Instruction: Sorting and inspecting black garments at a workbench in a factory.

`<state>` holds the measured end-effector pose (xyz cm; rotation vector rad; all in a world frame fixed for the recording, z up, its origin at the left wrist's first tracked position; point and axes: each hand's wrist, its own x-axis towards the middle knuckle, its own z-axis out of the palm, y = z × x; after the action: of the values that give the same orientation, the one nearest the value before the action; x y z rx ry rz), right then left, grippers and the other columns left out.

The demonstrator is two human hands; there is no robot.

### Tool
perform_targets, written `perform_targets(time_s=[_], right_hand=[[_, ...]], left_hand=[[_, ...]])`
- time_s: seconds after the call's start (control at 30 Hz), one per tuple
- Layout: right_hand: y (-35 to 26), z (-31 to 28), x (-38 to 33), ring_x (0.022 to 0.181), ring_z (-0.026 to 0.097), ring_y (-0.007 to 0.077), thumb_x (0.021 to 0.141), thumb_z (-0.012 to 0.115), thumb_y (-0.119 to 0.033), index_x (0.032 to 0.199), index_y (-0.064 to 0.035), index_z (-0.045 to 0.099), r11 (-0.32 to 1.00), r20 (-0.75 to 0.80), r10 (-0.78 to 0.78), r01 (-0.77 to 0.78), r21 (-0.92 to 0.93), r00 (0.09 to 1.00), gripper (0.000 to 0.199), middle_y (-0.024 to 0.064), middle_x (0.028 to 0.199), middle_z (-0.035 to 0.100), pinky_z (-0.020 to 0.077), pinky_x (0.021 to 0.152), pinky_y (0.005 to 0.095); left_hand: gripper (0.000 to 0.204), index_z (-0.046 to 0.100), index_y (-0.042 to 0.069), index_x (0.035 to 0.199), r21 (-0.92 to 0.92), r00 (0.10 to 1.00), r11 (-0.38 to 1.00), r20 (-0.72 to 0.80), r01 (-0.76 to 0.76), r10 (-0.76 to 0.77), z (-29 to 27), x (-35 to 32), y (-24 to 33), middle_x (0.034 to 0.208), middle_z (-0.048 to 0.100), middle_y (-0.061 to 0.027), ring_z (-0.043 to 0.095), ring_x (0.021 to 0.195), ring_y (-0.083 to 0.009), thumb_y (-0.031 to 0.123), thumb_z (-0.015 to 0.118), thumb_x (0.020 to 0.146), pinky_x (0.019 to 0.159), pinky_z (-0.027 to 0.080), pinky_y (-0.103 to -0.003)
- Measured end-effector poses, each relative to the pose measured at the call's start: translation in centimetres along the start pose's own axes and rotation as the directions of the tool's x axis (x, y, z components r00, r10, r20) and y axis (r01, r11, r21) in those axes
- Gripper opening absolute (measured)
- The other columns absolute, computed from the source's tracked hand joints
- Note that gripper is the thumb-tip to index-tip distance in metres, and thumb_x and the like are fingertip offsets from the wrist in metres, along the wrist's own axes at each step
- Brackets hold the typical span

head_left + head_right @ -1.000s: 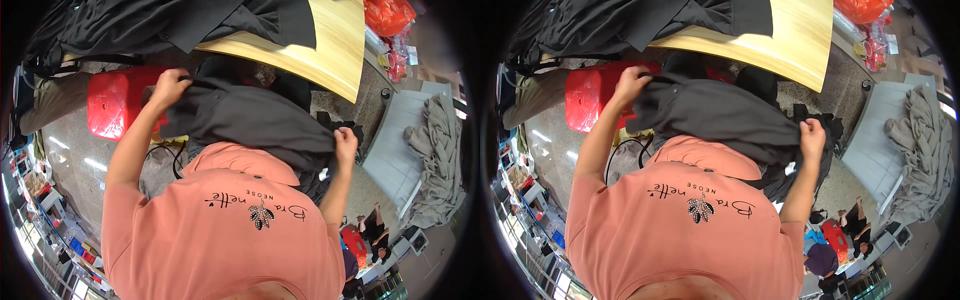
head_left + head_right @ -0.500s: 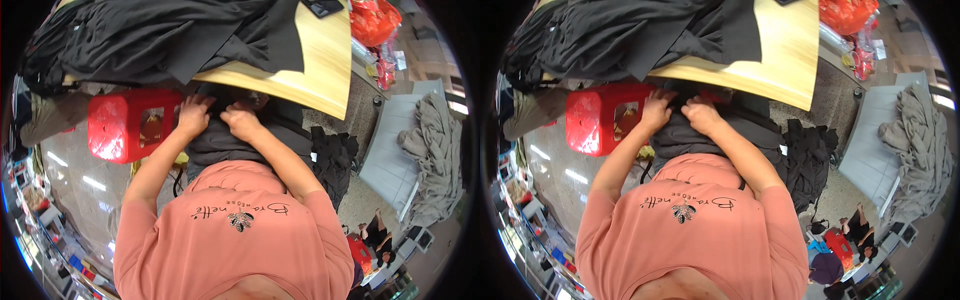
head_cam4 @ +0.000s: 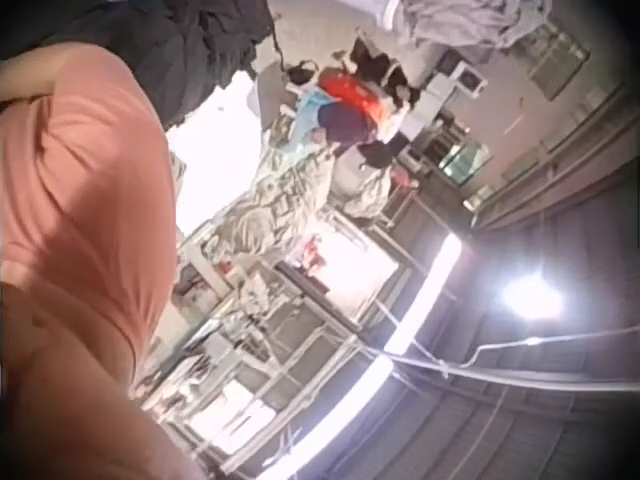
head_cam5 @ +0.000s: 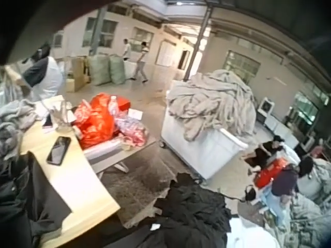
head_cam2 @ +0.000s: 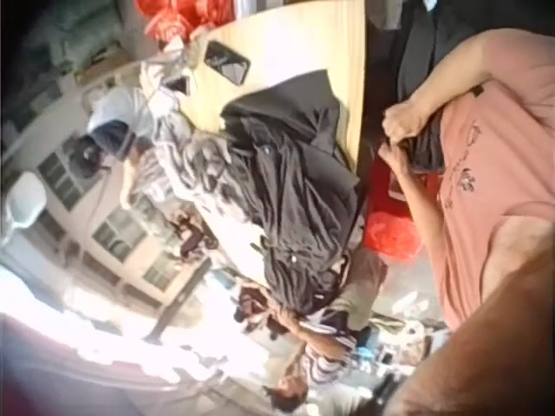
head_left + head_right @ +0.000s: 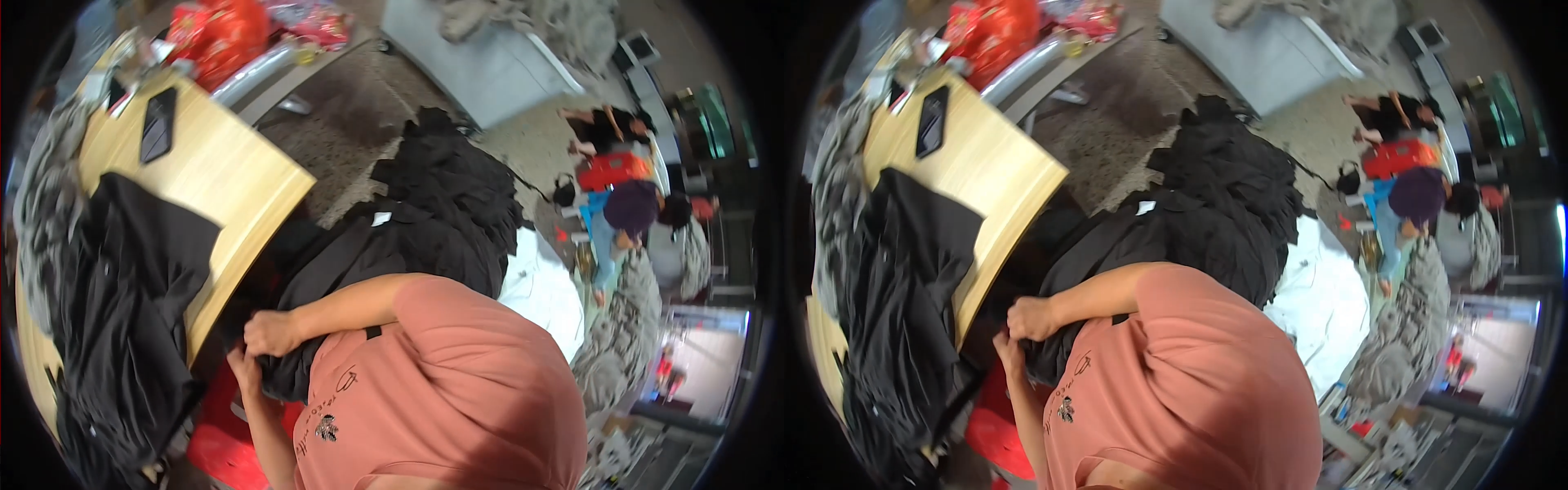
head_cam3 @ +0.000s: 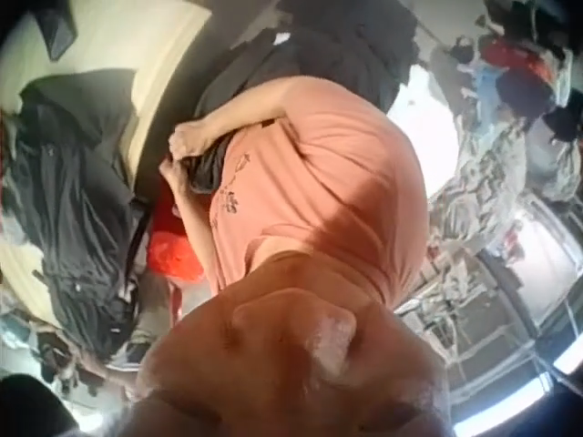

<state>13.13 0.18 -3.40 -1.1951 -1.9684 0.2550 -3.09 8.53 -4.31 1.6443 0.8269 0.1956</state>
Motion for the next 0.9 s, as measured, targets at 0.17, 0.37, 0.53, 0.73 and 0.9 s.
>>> perform_targets(time_s=[0.17, 0.37, 0.53, 0.73, 0.9], right_hand=[[-1.1, 0.3, -0.2, 0.058, 0.053, 0.0209, 0.063, 0.058, -0.022, 0.072, -0.0126, 0.054, 0.987, 0.06, -0.114, 0.12, -0.11, 0.992, 0.014, 0.0008, 0.064, 0.054, 0.0362, 0.053, 0.0366], [-2.0, -0.6, -0.1, 0.055, 0.051, 0.0193, 0.062, 0.059, -0.023, 0.069, -0.0135, 0.051, 0.932, -0.124, -0.356, 0.343, -0.114, 0.926, 0.014, -0.001, 0.056, 0.049, 0.031, 0.057, 0.0381], [-2.0, 1.2, -0.4, 0.054, 0.048, 0.0213, 0.066, 0.058, -0.021, 0.063, -0.0173, 0.05, 0.946, -0.283, -0.325, 0.31, -0.099, 0.902, 0.009, -0.001, 0.053, 0.047, 0.0293, 0.058, 0.0396], [-1.9, -1.2, -0.4, 0.058, 0.054, 0.0232, 0.07, 0.056, -0.025, 0.071, -0.0191, 0.062, 0.977, -0.029, -0.129, 0.122, -0.176, 0.991, 0.008, -0.0014, 0.06, 0.057, 0.0303, 0.058, 0.0406], [-1.2, -1.3, -1.2, 0.065, 0.049, 0.0242, 0.069, 0.056, -0.019, 0.08, -0.0265, 0.059, 0.988, 0.119, -0.028, 0.045, -0.147, 0.992, 0.013, -0.001, 0.058, 0.049, 0.0264, 0.065, 0.0416]], left_hand=[[0.03, 0.058, -0.005, 0.087, -0.164, 0.986, 0.983, 0.159, 0.081, -0.055, 0.7, -2.2, 3.2, 0.081, 0.058, -0.0018, 0.051, 0.074, -0.0086, 0.024, 0.057, 0.079, 0.067, 0.042, -0.024], [0.02, 0.058, -0.003, 0.084, -0.462, 0.963, 0.86, -0.046, 0.216, -0.267, 0.3, -5.5, -1.5, 0.082, 0.059, -0.0046, 0.055, 0.075, -0.0138, 0.016, 0.057, 0.079, 0.073, 0.044, -0.027], [0.016, 0.058, -0.003, 0.082, -0.538, 0.973, 0.816, 0.042, 0.213, -0.227, 6.0, 1.1, -2.0, 0.081, 0.058, -0.0049, 0.055, 0.075, -0.0148, 0.012, 0.056, 0.079, 0.072, 0.044, -0.027], [0.015, 0.058, -0.002, 0.084, -0.541, 0.976, 0.813, 0.147, 0.215, -0.16, 9.5, 4.7, -1.0, 0.081, 0.058, -0.0051, 0.055, 0.075, -0.0146, 0.012, 0.056, 0.079, 0.072, 0.044, -0.026], [0.015, 0.058, -0.002, 0.086, -0.537, 0.974, 0.812, 0.149, 0.227, -0.173, 9.2, 4.0, -1.0, 0.082, 0.058, -0.0052, 0.055, 0.075, -0.0144, 0.011, 0.056, 0.079, 0.071, 0.043, -0.026]])
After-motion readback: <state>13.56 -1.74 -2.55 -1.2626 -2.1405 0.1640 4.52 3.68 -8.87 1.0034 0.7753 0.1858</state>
